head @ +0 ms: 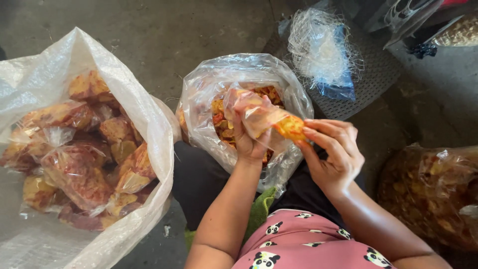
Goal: Package snacks into small plastic bags and tie them with string
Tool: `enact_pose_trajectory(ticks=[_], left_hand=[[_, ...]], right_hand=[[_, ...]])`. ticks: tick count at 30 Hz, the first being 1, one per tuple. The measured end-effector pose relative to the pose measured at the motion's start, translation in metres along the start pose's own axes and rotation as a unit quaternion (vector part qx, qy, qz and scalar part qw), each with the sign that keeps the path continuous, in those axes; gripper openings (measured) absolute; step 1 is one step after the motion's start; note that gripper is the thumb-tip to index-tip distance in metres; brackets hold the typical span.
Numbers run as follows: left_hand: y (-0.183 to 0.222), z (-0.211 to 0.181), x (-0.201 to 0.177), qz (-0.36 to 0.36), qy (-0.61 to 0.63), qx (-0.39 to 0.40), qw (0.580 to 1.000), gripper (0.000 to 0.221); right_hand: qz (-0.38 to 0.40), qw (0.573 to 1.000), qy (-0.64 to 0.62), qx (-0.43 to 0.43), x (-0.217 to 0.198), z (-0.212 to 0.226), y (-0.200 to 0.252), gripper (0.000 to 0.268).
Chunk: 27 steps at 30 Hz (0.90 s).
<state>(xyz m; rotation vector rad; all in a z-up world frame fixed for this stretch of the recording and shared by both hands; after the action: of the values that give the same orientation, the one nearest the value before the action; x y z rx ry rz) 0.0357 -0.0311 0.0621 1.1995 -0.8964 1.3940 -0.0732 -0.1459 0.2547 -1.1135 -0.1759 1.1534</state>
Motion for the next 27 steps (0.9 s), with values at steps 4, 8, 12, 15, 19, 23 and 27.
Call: enact_pose_trajectory(ticks=[4,8,12,15,19,23,27], left_hand=[[0.006,-0.001,0.010,0.016,-0.051,0.002,0.999,0.032],[0.003,0.002,-0.003,0.012,-0.056,-0.002,0.998,0.038],[0.014,0.003,0.029,0.047,-0.050,0.016,0.998,0.027],[0.010,0.000,0.024,0.057,-0.044,0.004,0.997,0.029],[0.010,-0.004,0.021,0.064,-0.034,0.008,0.997,0.024],[0.005,-0.003,-0.014,0.102,-0.113,-0.029,0.988,0.029],[-0.009,-0.001,-0.060,0.115,-0.151,-0.053,0.980,0.042]], right_hand=[[-0.029,0.999,-0.022,0.005,0.011,-0.021,0.005,0.020],[-0.033,0.998,-0.040,0.024,0.017,-0.030,0.006,0.020],[-0.026,0.996,-0.038,0.073,0.018,-0.044,0.008,0.022],[0.020,0.992,-0.032,0.117,0.015,-0.043,0.008,0.022],[0.080,0.988,0.024,0.131,0.013,-0.042,0.009,0.027],[0.151,0.973,0.050,0.170,0.008,-0.040,0.002,0.074],[0.205,0.957,0.094,0.181,0.003,-0.059,0.004,0.034]])
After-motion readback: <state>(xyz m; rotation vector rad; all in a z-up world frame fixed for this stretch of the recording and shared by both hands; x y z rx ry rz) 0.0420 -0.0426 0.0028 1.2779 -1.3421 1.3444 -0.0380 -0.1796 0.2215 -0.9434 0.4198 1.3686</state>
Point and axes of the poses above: each hand's wrist, its own y-axis away from the middle knuckle, its own x-axis out of the palm, z = x × y, the point moved 8 cm from there along -y, towards the middle knuckle, and after that the axes turned 13 degrees about x, right-handed, at the moved point
